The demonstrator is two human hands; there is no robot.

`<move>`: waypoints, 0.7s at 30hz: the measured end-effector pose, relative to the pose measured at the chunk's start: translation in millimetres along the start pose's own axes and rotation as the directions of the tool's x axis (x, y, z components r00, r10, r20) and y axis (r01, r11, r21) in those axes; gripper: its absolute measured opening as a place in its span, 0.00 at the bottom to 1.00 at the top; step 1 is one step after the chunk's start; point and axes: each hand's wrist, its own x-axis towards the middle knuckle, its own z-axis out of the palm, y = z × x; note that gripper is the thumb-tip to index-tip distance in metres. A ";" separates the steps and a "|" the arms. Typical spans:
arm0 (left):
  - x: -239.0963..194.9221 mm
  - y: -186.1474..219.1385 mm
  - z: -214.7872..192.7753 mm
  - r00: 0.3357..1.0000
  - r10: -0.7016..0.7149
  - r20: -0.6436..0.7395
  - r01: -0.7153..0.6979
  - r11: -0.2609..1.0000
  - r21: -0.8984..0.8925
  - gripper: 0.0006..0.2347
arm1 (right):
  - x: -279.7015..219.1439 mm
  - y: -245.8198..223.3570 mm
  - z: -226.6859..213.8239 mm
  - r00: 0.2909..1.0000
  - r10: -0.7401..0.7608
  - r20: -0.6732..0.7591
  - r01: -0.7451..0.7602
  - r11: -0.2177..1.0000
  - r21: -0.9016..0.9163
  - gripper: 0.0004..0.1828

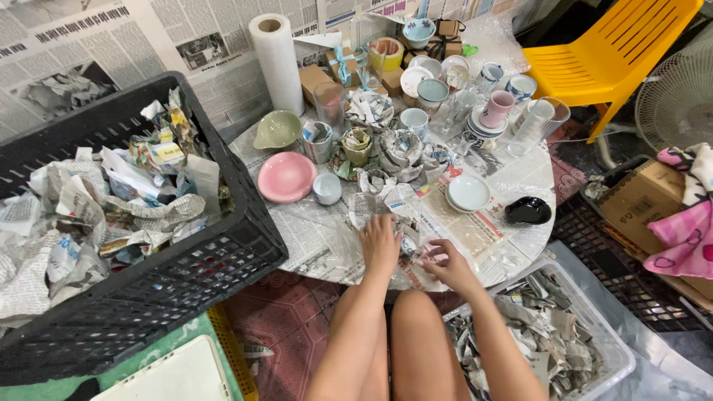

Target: The person sits on the floor and wraps various small ceramic dishes, including bowls and cups, with newspaper. They fold the paper around each item and place the wrapped pieces into a white plastic bin.

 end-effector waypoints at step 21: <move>-11.4 -9.4 -9.4 0.942 0.191 0.274 -0.164 0.979 -0.118 0.26 | 27.9 -31.2 32.8 0.849 -0.437 -0.297 0.377 0.895 -0.238 0.10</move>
